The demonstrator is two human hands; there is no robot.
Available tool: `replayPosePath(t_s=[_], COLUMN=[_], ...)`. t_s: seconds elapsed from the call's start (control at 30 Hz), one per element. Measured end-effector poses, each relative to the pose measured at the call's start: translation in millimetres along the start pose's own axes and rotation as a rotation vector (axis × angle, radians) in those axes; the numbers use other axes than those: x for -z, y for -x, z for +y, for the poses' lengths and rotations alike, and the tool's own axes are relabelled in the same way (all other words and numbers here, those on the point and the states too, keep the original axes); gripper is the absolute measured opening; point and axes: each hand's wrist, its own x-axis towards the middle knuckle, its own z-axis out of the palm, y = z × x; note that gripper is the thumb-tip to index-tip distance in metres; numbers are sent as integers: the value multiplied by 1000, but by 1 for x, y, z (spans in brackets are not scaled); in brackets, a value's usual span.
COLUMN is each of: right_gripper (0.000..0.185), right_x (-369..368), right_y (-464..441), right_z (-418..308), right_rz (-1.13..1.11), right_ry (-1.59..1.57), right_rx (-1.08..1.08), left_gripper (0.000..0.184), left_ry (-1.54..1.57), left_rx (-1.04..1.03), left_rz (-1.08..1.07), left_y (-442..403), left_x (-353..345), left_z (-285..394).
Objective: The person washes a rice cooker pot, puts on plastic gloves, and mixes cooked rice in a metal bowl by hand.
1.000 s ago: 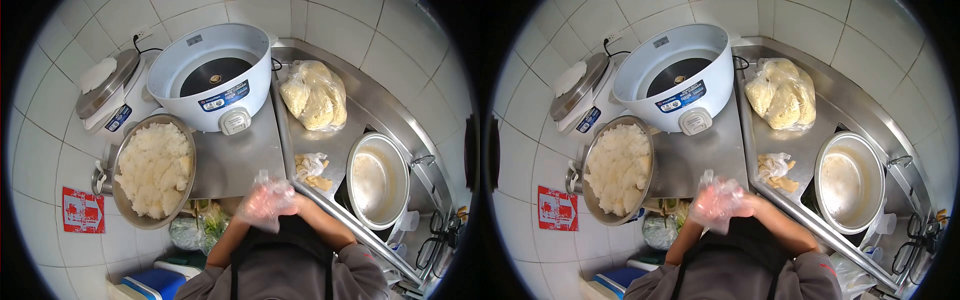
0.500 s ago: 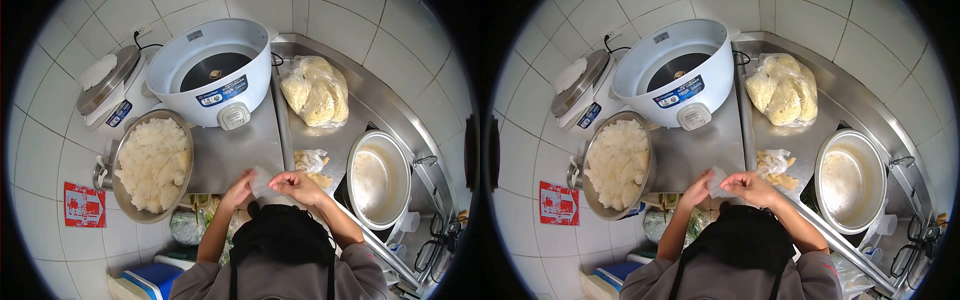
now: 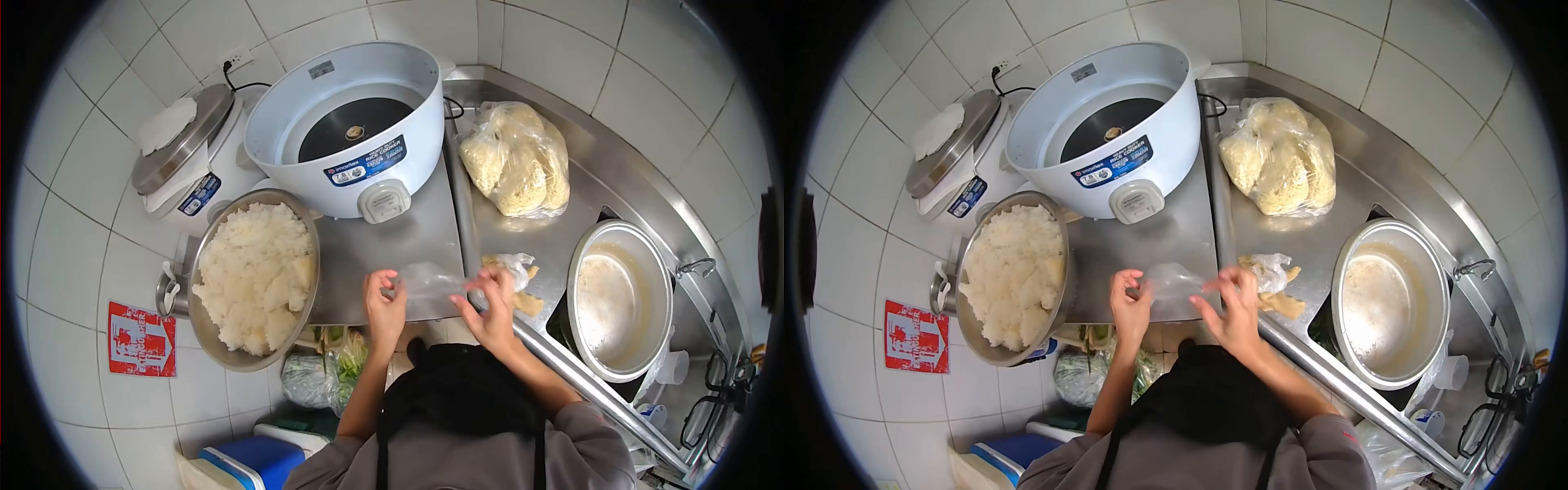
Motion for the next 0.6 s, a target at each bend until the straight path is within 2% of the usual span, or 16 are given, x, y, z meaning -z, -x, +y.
replayPosePath(t_s=[0.1,0.13,0.17,0.23,0.27,0.37,0.4,0.5,0.53,0.57,0.6], right_gripper=[11,9,10,13,18,21,15,25,45,51,57], right_x=[2,-4,-11,-34,-37,-33,-30,-18,-24,-23,-21], right_y=[23,25,33,50,42,33,29,18,25,20,15], right_z=[-6,-15,-5,28,24,46,50,51,57,53,43], right_rz=[-295,-303,-304,-304,-162,-167,-154,-166,-194,-215,-238], right_ry=[-368,-405,-438,-504,-555,-207,-351,-1101,-1165,-1342,-1519], right_rx=[59,-68,-243,-582,-584,-172,-369,-1235,-1247,-1259,-1270], left_gripper=[16,15,12,10,9,11,12,16,16,16,17], left_ry=[77,123,297,266,214,176,179,126,127,133,108], left_rx=[53,83,94,-48,-83,-63,-62,-59,-56,-59,-159], left_rz=[-83,-126,-167,-234,-265,-354,-371,-385,-365,-344,-366], left_y=[7,13,20,34,41,57,58,61,61,57,53], left_x=[-14,-20,-28,-37,-39,-40,-42,-43,-44,-47,-48], left_z=[12,16,21,26,27,25,22,19,16,20,24])
